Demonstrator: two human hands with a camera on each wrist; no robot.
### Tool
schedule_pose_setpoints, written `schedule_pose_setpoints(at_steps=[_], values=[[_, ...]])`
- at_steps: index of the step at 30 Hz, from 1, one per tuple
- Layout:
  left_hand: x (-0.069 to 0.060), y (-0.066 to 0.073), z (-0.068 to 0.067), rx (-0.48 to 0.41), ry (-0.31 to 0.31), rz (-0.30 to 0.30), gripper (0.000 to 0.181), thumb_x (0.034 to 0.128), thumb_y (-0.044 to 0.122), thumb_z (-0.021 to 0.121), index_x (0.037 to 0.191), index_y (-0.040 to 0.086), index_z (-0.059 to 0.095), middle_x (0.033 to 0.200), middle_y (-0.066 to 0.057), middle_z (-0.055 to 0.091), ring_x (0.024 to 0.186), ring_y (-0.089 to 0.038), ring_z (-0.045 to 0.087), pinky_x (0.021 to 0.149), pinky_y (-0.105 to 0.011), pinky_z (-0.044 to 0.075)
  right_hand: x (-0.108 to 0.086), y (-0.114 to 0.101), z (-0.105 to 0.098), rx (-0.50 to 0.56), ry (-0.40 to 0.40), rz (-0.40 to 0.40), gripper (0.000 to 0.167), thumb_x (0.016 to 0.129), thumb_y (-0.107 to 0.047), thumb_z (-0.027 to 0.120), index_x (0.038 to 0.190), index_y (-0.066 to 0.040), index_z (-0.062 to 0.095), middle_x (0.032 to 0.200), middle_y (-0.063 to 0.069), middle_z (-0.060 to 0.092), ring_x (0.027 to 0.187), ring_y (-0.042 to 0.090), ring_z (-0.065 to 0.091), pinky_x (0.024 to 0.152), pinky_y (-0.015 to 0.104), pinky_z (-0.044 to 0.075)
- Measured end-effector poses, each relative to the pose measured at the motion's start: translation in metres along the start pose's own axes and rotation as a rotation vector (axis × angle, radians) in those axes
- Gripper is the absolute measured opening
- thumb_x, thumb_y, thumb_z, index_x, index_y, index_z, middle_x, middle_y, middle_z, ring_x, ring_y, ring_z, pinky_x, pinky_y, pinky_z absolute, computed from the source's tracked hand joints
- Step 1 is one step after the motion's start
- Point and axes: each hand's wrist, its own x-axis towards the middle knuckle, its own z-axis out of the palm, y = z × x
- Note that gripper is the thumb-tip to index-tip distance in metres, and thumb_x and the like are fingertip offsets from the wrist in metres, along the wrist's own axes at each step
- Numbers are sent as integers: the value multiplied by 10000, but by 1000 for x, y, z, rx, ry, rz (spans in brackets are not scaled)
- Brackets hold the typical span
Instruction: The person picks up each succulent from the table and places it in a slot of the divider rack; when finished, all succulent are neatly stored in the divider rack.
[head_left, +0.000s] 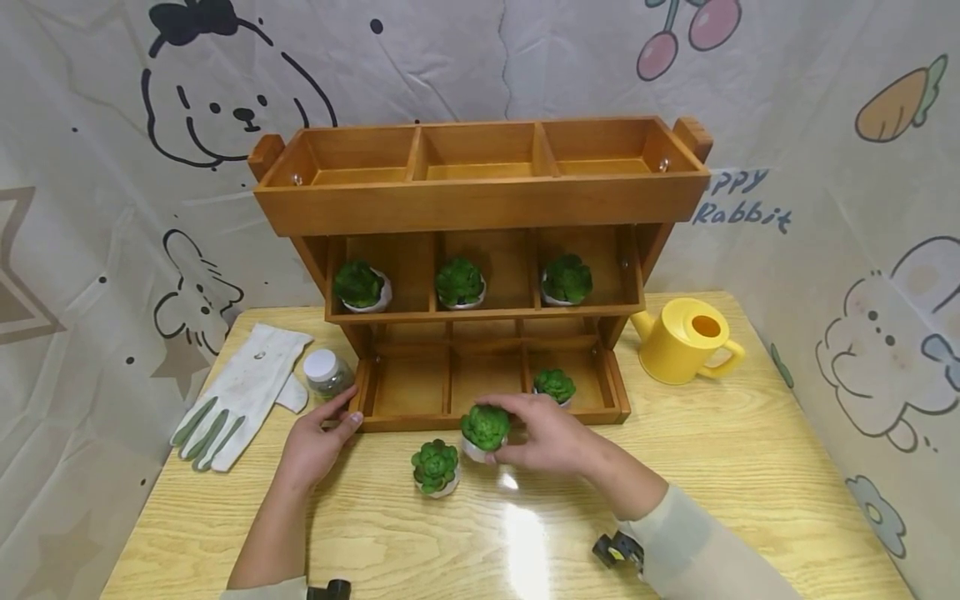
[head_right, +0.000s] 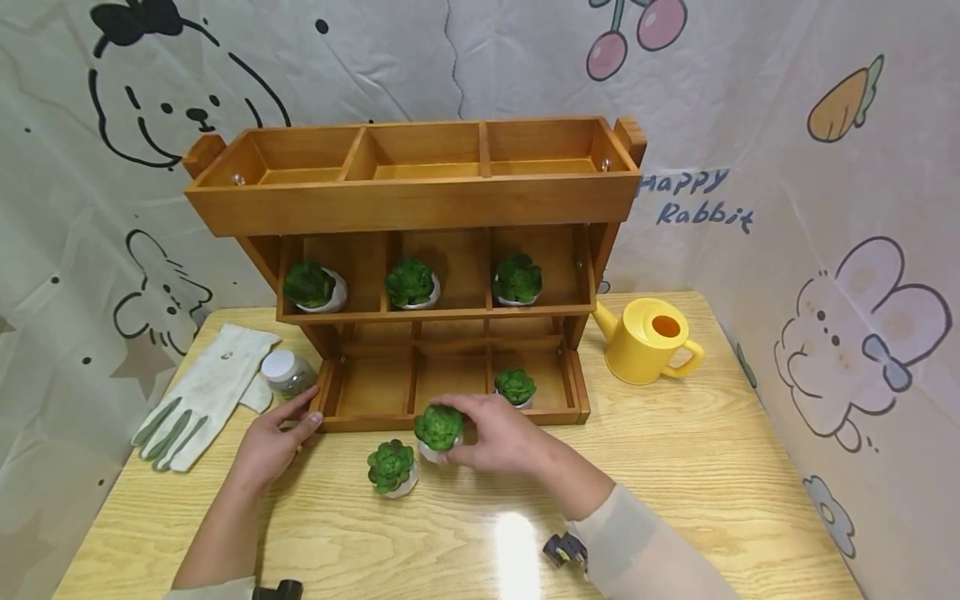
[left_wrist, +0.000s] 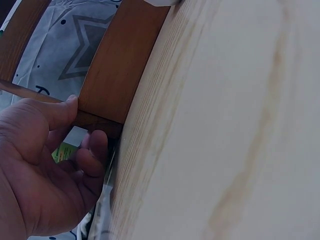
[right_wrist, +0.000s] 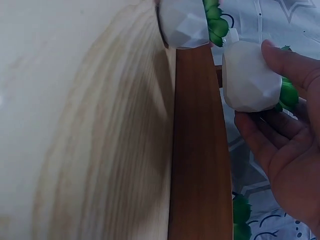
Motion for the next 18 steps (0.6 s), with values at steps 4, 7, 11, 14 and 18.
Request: schedule_pose_setpoints(at_steps=[4,7,11,14,18], values=[[0,0,0,-3,0,-2,545,1027,268,686,1542,185,528,1146,-143,615,980,-228,676,812,-300,576,3,-2,-2,-14,19,-6,762,821,-271,903,1492,-190,552,1274,-34,693,1082,90,662,950,332,545],[0,0,0,5,3,-2,542,1026,277,687,1538,189,534,1149,-139,615,982,-209,652,807,-281,562,6,-2,-3,-16,30,-8,762,820,-269,906,1490,-184,553,1259,-28,701,1078,103,669,965,367,545],[0,1,0,12,10,-5,535,1024,285,690,1531,202,544,1152,-128,610,978,-187,621,805,-263,545,10,-1,-4,-16,38,10,754,822,-277,904,1486,-191,557,1278,-19,694,1102,127,666,986,403,538],[0,1,0,9,12,-9,536,1023,286,692,1532,208,544,1154,-125,609,977,-184,620,808,-259,546,14,-1,-5,-9,37,20,746,832,-271,897,1488,-179,554,1291,-1,688,1123,145,666,982,384,542],[0,0,0,9,10,-9,539,1022,296,693,1532,208,543,1157,-125,608,982,-186,620,808,-261,547,19,0,-5,-2,34,34,745,841,-268,892,1494,-171,547,1303,24,682,1143,152,668,969,325,545]])
